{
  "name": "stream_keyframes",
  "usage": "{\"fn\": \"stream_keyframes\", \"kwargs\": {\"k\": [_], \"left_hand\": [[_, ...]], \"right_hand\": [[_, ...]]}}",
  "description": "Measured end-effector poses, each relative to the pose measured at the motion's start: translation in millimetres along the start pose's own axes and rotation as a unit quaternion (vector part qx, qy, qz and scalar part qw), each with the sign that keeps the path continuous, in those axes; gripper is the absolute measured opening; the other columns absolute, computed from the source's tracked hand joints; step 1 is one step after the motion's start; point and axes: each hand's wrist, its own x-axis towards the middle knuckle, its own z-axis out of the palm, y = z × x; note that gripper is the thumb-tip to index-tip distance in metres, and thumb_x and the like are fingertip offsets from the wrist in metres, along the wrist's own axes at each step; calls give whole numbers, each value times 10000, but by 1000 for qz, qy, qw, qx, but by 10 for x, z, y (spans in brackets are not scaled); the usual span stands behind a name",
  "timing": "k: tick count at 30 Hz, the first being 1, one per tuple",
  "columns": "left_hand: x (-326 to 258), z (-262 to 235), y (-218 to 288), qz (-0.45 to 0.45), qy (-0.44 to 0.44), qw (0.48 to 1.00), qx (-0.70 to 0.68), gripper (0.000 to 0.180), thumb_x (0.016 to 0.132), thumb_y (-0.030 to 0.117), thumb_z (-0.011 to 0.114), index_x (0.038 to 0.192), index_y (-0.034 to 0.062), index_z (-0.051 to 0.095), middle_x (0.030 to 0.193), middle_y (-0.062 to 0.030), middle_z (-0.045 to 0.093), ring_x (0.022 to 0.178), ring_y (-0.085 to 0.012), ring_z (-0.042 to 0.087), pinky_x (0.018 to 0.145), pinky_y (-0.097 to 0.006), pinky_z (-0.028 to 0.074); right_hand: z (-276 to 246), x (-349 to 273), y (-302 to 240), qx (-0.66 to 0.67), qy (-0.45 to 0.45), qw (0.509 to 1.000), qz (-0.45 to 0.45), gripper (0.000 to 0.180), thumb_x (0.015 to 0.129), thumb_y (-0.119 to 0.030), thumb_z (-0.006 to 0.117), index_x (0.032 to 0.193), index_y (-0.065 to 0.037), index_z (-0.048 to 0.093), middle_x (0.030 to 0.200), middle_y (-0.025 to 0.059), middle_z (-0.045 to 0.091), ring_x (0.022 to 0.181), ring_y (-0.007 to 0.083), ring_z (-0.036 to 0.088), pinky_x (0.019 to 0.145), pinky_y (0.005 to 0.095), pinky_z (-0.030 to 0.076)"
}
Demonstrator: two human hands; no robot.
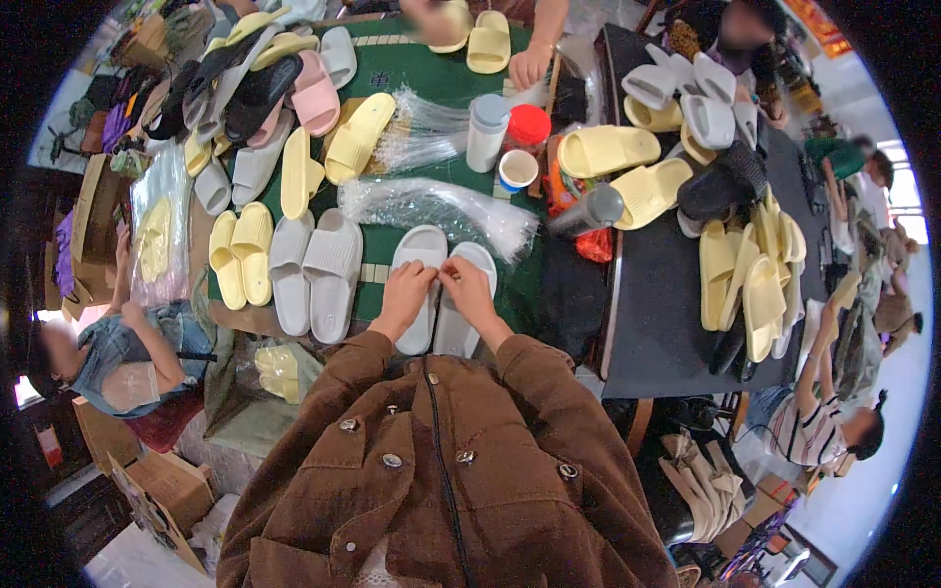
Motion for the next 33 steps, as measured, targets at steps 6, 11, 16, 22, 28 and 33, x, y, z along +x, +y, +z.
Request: {"fn": "stream_keyframes", "kwargs": {"k": [6, 11, 16, 22, 28, 33], "left_hand": [[15, 33, 7, 5, 19, 999, -37, 99, 733, 52, 566, 827, 73, 546, 753, -82, 492, 738, -285, 517, 628, -391, 420], [38, 58, 10, -52, 30, 990, -125, 191, 743, 2, 546, 932, 33, 551, 904, -131, 530, 857, -335, 516, 727, -406, 431], [59, 212, -98, -28, 14, 992, -123, 386, 715, 2, 559, 1096, 49, 517, 1089, -163, 507, 987, -348, 492, 833, -416, 415], [69, 139, -24, -28, -12, 995, -97, 595, 684, -17, 556, 1253, 77, 408, 1244, -195, 401, 1036, -358, 450, 877, -429, 382], [37, 118, 75, -7, -49, 998, -31, 545, 692, 31, 604, 1213, 101, 459, 1266, -159, 381, 988, -307, 457, 838, -417, 386], [-61, 140, 170, 3, -76, 995, 58, 455, 714, 108, 627, 1153, 109, 509, 1280, -138, 384, 1101, -320, 401, 888, -451, 338]], "right_hand": [[-5, 13, -67, -27, 37, 998, -34, 105, 772, -51, 581, 846, 14, 546, 881, 139, 561, 785, 286, 560, 696, 339, 454], [-65, 82, -310, -70, 92, 989, -96, 87, 825, -109, 554, 858, -30, 536, 1001, 104, 568, 886, 202, 556, 750, 322, 472], [-265, -22, -209, 415, 112, 888, 161, 101, 908, -167, 469, 967, -89, 444, 859, 59, 549, 810, 159, 564, 657, 279, 468], [-1522, -686, 304, 183, 330, 918, 118, 108, 916, -152, 430, 967, -68, 475, 655, 6, 470, 527, 61, 409, 456, 198, 330], [-3325, -1414, 613, -118, 603, 786, 71, 147, 898, -53, 384, 982, -42, 503, 684, -4, 468, 603, 68, 402, 561, 205, 337], [-4409, -1549, 388, -373, 669, 623, 158, 446, 851, -339, 514, 1135, 4, 493, 988, 137, 588, 930, 273, 549, 837, 340, 389]]}}
